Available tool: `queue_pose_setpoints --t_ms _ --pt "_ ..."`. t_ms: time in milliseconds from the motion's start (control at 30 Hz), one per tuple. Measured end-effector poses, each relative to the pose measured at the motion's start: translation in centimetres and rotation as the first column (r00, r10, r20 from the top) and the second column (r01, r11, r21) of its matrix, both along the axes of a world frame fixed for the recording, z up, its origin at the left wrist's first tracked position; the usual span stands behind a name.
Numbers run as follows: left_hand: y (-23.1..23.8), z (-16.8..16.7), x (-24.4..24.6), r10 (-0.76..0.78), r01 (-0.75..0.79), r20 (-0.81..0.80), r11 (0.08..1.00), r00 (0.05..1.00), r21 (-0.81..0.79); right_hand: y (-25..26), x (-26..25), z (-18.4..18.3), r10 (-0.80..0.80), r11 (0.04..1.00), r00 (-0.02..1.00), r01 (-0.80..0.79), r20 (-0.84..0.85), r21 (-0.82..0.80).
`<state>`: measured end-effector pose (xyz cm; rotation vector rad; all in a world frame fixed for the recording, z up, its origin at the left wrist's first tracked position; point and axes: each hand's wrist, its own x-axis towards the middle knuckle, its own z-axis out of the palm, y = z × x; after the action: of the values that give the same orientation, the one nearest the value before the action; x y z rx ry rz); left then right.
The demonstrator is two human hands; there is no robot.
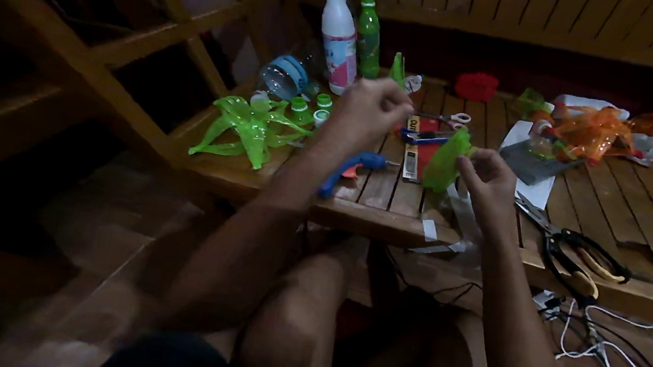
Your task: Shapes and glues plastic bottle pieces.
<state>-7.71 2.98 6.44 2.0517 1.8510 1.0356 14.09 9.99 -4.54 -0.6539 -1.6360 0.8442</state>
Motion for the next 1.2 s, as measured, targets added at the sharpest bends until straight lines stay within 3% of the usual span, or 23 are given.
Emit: queue_pose_setpoints --t_ms 67,167,300,433,533,633,733,833,967,1033,1133,1200 --pt "-1.3 -0.1 -2.8 0.151 -0.161 -0.152 0.985 0.977 -0.056 0.0 0.1 0.0 0.016 1.000 1.000 -0.016 -0.011 -0.022" --pt "-3.1 -3.6 -5.0 0.271 -0.351 -0.334 0.914 0.903 -0.206 0.0 0.1 0.0 0.034 0.999 0.999 -0.035 -0.022 -0.031" --pt "-4.6 -7.2 -4.5 0.327 -0.443 -0.375 0.850 0.868 -0.284 -0.1 -0.1 0.0 0.050 0.998 0.998 -0.052 -0.037 -0.036" --pt "-4.2 -8.0 -5.1 0.350 -0.408 -0.219 0.842 0.911 -0.353 0.0 0.0 -0.1 0.042 0.998 0.999 -0.042 -0.001 -0.045" --pt "-5.6 -7.5 -5.5 0.395 -0.326 0.095 0.853 0.914 -0.407 -0.1 0.0 0.0 0.040 0.997 0.999 -0.040 -0.014 -0.064" --pt "-7.7 -6.7 -4.6 0.284 -0.171 0.555 0.954 0.781 -0.248 0.4 -0.1 -0.5 0.037 0.998 0.998 -0.039 -0.058 -0.038" --pt "-7.5 -5.7 -3.2 0.001 -0.008 0.778 1.000 0.628 0.005 0.3 0.0 -0.4 0.040 0.999 0.998 -0.042 -0.053 -0.026" --pt "-5.4 -4.3 -1.0 -0.161 0.103 0.791 0.987 0.590 0.123 0.1 0.2 -0.1 0.046 0.998 0.997 -0.049 -0.054 -0.046" --pt "-2.5 -2.6 2.9 -0.180 0.140 0.736 0.983 0.653 0.116 0.4 0.4 -0.2 0.055 0.996 0.994 -0.061 -0.098 -0.060" --pt "-1.3 -2.1 3.9 -0.252 0.159 0.749 0.968 0.613 0.196 0.3 0.5 -0.1 0.060 0.994 0.993 -0.069 -0.105 -0.084" --pt "0.4 -2.1 5.0 -0.259 0.113 0.816 0.965 0.516 0.235 0.1 0.5 0.2 0.061 0.991 0.992 -0.073 -0.109 -0.112" --pt "1.5 -3.6 5.5 -0.218 0.045 0.782 0.970 0.583 0.237 -0.1 0.5 0.3 0.060 0.989 0.993 -0.074 -0.107 -0.132"
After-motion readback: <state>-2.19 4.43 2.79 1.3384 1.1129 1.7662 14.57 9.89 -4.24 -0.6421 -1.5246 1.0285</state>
